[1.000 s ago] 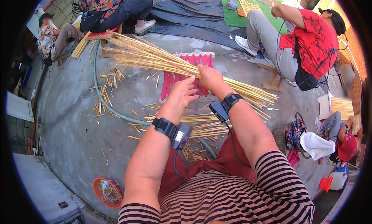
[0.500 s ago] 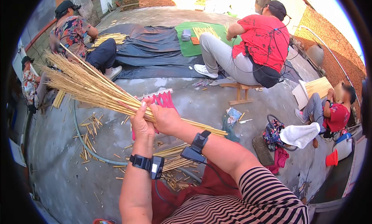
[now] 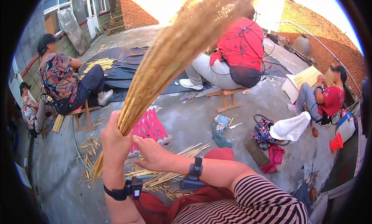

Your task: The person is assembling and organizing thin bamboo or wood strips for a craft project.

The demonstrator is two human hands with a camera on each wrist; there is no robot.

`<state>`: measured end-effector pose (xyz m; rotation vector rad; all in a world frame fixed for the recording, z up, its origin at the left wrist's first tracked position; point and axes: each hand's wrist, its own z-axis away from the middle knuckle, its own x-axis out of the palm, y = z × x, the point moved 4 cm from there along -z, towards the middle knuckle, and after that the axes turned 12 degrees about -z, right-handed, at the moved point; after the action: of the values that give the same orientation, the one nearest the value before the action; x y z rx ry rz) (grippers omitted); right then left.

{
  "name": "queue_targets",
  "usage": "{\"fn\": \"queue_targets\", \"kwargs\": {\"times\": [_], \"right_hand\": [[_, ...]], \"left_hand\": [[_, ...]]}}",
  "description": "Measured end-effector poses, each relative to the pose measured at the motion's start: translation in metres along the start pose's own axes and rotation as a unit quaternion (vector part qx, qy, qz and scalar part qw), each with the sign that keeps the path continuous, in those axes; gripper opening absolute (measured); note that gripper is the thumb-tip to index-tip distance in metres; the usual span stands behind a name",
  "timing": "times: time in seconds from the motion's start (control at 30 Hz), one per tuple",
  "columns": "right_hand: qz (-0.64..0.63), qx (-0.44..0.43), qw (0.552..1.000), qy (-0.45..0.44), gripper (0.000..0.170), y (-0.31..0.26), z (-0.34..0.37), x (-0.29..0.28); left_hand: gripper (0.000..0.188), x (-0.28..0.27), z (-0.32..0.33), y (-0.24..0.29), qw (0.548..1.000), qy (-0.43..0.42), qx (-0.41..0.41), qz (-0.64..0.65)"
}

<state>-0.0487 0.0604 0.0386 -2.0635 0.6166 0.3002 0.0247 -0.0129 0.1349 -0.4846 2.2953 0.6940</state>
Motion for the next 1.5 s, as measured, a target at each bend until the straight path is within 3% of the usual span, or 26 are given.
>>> {"fn": "queue_targets", "kwargs": {"times": [0.07,0.17,0.33,0.43,0.53,0.63,0.67,0.7,0.77,0.97,1.2,1.3,1.4,1.5], "right_hand": [[0.023,0.034,0.997,-0.068,0.065,0.003,0.007,0.001],[0.035,0.056,0.991,-0.117,0.053,0.005,0.02,-0.005],[0.035,0.081,0.978,-0.187,0.039,0.008,0.035,0.0],[0.05,0.094,0.965,-0.241,0.037,0.011,0.041,0.005],[0.05,0.096,0.96,-0.258,0.035,0.019,0.045,0.006],[0.033,0.09,0.964,-0.247,0.025,0.017,0.043,0.003],[0.032,0.082,0.968,-0.236,0.021,0.017,0.042,0.0],[0.034,0.08,0.969,-0.233,0.021,0.018,0.04,-0.002],[0.028,0.078,0.97,-0.228,0.02,0.017,0.038,-0.002],[0.049,0.087,0.957,-0.273,0.027,0.031,0.041,0.013],[0.06,0.109,0.938,-0.325,0.031,0.038,0.041,0.025],[0.078,0.134,0.924,-0.348,0.021,0.037,0.037,0.026],[0.084,0.122,0.926,-0.349,0.021,0.042,0.044,0.03],[0.105,0.169,0.894,-0.401,0.025,0.05,0.051,0.034]], "left_hand": [[0.023,0.006,-0.008,0.005,0.984,0.001,0.086,-0.156],[0.02,0.06,-0.013,-0.037,0.942,-0.056,0.177,-0.279],[0.021,0.151,0.0,-0.115,0.925,-0.13,0.255,-0.25],[0.023,0.198,0.009,-0.147,0.92,-0.188,0.254,-0.233],[0.039,0.235,0.017,-0.149,0.924,-0.251,0.226,-0.182],[0.064,0.267,0.034,-0.152,0.93,-0.283,0.2,-0.125],[0.085,0.274,0.039,-0.153,0.937,-0.256,0.203,-0.122],[0.094,0.282,0.042,-0.159,0.929,-0.286,0.19,-0.141],[0.104,0.281,0.044,-0.167,0.934,-0.269,0.18,-0.154],[0.116,0.278,0.047,-0.172,0.916,-0.345,0.145,-0.146],[0.116,0.263,0.046,-0.167,0.925,-0.312,0.139,-0.166],[0.103,0.251,0.042,-0.161,0.939,-0.272,0.144,-0.151],[0.066,0.242,0.036,-0.158,0.958,-0.197,0.134,-0.16],[0.036,0.223,0.016,-0.144,0.954,-0.279,0.075,-0.084]]}}
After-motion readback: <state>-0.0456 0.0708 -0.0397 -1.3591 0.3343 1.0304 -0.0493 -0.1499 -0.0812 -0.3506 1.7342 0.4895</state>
